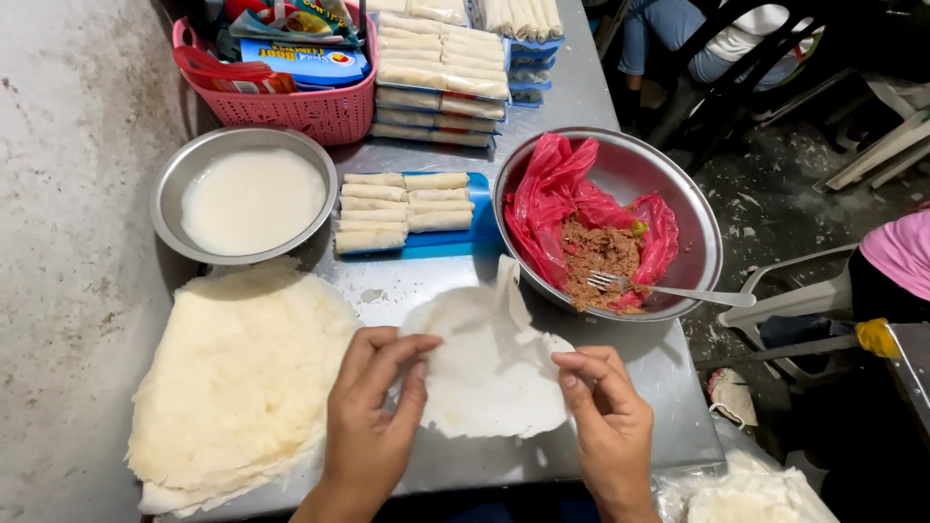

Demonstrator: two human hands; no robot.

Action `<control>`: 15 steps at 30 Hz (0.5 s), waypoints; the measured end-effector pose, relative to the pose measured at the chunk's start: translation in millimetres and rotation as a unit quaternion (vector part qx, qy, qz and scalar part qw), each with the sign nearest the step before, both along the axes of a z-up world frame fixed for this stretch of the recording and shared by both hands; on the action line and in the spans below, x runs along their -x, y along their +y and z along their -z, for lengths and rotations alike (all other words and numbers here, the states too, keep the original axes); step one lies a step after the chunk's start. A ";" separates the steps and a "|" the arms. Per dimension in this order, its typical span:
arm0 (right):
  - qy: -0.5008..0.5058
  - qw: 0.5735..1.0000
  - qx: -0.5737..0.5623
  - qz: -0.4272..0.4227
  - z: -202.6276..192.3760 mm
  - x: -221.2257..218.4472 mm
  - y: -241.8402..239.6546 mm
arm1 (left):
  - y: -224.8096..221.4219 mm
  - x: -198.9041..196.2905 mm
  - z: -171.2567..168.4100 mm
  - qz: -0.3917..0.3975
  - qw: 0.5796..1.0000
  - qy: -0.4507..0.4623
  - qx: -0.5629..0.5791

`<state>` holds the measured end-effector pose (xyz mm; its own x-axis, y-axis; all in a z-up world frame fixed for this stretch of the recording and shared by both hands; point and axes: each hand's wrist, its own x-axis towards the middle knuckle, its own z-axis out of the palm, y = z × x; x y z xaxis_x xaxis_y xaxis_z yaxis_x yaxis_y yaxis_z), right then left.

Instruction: Manually assembling spring rolls by placing meat filling on wrappers and rolling them into cylinders.

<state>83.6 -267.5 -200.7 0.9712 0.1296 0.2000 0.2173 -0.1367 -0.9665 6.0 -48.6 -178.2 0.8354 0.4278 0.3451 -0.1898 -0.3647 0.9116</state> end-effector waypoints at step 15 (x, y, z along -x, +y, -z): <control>-0.139 0.929 0.289 -0.186 44.1 -1.5 1.6 | 1.1 -6.7 97.4 0.063 0.924 0.154 -0.345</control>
